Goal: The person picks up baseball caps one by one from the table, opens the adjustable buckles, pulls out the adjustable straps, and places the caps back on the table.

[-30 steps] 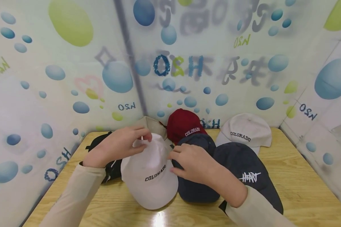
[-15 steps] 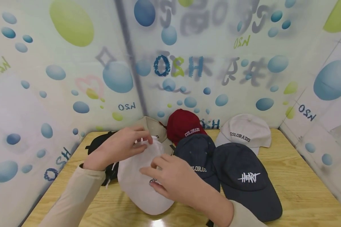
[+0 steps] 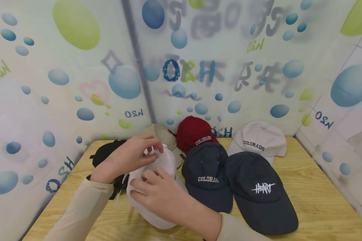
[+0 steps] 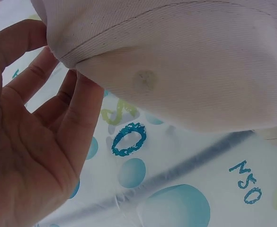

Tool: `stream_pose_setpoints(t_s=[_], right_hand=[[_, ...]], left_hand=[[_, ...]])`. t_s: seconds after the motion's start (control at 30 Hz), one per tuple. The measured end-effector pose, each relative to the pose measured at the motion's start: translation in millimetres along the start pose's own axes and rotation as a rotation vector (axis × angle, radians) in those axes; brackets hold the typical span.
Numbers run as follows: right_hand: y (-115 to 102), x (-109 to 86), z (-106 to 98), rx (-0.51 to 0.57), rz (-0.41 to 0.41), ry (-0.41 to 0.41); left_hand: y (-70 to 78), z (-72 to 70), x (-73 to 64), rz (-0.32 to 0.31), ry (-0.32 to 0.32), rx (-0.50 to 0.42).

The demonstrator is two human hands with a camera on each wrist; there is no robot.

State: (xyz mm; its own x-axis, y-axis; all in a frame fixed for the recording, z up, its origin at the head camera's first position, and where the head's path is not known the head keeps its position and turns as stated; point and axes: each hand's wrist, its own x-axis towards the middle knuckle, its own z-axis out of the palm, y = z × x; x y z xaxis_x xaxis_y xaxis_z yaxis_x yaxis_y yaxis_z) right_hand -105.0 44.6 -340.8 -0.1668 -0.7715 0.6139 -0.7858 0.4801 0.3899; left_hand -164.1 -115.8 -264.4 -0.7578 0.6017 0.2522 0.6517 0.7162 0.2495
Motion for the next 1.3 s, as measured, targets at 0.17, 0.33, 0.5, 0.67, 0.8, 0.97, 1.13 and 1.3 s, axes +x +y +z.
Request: stream_pose_setpoints(t_s=[0.17,0.33,0.5,0.67,0.8,0.97,1.13,1.3], right_hand=[[-1.1,-0.7,5.2,-0.034,0.028,-0.008],[2.9,-3.8,-2.1,-0.027,0.059,-0.077],[9.1,-13.7,-15.0,0.026,0.081,-0.071],[16.6,-24.7,-27.8,0.064,0.113,-0.047],[24.4,-32.6,-35.3,0.107,0.162,-0.034],[35.2,-43.1,-39.9,0.168,0.229,-0.022],[45.2,-54.5,-43.8,0.232,0.292,-0.039],[52.0,-63.7,-44.8,0.280,0.319,-0.008]], left_hand=[[0.6,2.4,0.2,0.010,0.010,-0.010],[-0.3,5.8,0.4,0.046,0.019,-0.020],[-3.4,8.0,-1.4,0.033,0.015,-0.077],[-11.5,13.0,-5.4,-0.024,-0.009,-0.219],[-20.4,19.7,-10.5,-0.064,-0.017,-0.354],[-29.7,28.1,-20.8,-0.063,-0.015,-0.457],[-33.7,35.0,-28.5,-0.056,-0.035,-0.525],[-33.9,40.1,-32.3,-0.045,-0.055,-0.555]])
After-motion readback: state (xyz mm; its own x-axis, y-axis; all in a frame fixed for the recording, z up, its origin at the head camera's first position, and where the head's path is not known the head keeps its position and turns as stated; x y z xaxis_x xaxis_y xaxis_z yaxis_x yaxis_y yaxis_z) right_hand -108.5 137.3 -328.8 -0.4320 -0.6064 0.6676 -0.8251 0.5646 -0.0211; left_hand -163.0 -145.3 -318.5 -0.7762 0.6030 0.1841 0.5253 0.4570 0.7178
